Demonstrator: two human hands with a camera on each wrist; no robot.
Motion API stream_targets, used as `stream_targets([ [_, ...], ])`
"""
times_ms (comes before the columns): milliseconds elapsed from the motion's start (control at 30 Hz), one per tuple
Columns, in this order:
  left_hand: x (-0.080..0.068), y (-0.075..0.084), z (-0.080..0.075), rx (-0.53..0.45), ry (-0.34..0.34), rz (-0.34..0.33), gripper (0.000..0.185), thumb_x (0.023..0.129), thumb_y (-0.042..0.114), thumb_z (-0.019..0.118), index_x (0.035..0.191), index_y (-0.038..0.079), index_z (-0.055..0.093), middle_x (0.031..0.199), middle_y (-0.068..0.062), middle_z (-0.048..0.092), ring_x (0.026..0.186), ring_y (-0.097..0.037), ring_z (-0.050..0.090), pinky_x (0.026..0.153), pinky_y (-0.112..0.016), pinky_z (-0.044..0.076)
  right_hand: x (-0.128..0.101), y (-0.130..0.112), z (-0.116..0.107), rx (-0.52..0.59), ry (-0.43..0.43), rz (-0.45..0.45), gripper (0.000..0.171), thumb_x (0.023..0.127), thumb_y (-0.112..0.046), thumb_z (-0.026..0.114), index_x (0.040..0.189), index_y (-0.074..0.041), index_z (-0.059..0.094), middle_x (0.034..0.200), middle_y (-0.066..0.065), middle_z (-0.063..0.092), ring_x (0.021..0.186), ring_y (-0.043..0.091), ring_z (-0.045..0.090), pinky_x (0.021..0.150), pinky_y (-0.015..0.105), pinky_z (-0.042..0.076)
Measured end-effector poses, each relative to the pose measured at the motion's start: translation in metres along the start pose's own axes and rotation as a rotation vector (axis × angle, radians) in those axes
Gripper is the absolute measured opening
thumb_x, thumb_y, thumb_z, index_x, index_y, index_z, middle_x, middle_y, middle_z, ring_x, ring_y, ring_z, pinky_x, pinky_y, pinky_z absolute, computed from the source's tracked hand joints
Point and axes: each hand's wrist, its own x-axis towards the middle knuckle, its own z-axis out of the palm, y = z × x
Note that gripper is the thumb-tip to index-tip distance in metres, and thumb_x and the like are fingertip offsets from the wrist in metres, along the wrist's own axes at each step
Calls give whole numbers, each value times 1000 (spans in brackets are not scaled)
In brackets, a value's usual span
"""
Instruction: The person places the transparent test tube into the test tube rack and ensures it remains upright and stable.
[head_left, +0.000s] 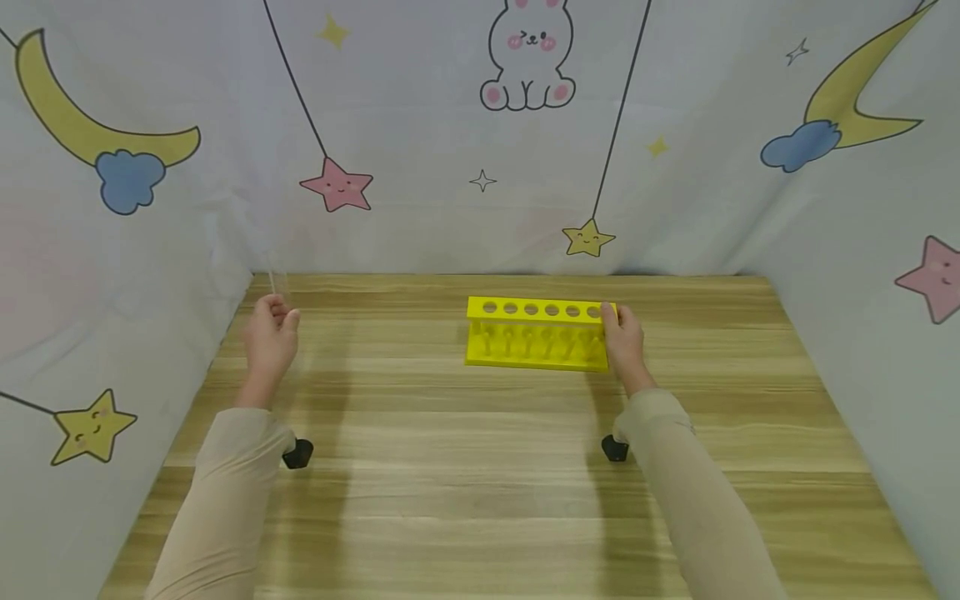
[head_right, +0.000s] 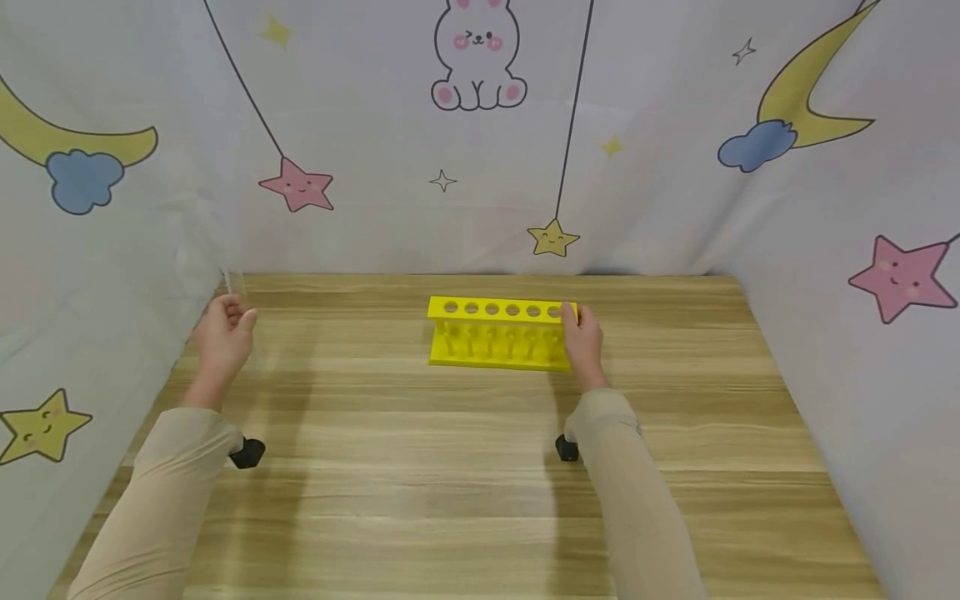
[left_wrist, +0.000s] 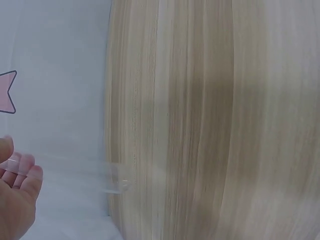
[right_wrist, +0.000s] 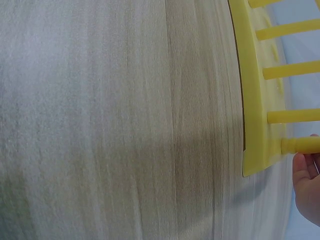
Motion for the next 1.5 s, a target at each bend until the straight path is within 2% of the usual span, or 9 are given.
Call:
stream_targets([
  [233, -1, 5, 3, -54, 2, 10, 34, 90, 12, 48, 118, -5, 39, 109, -15, 50, 107, -26, 51, 92, -35, 43, 0, 0, 0, 3, 2, -2, 55, 88, -55, 33, 114, -9, 47, 100, 8, 48, 80, 18, 46, 64, 22, 43],
  [533, -3, 12, 4, -64, -39, 41, 38, 90, 16, 49, 120, -4, 39, 110, -16, 50, 107, -27, 50, 93, -37, 43, 1, 1, 0, -2, 19, -9, 56, 87, -56, 34, 112, -8, 47, 97, 7, 47, 78, 16, 43, 62, 20, 40],
  [867, -9, 23, 6, -69, -42, 55, 37, 89, 17, 50, 118, -4, 40, 110, -17, 51, 106, -26, 50, 94, -37, 43, -1, 2, -1, 6, 5, -13, 55, 88, -56, 34, 113, -8, 46, 100, 10, 48, 80, 19, 46, 59, 18, 41],
  [1100, -12, 29, 9, -77, -30, 59, 35, 88, 15, 52, 116, -3, 41, 106, -12, 52, 99, -17, 50, 91, -31, 44, -2, 1, -2, 13, 3, -17, 57, 87, -57, 34, 113, -9, 47, 100, 9, 48, 80, 18, 46, 62, 20, 42],
  [1500, -14, 39, 15, -124, -28, 78, 34, 86, 14, 56, 112, -3, 42, 105, -13, 54, 89, -4, 48, 85, -19, 45, -1, 1, -2, 22, 11, -18, 54, 88, -55, 35, 110, -8, 48, 95, 7, 48, 76, 16, 46, 60, 20, 43],
])
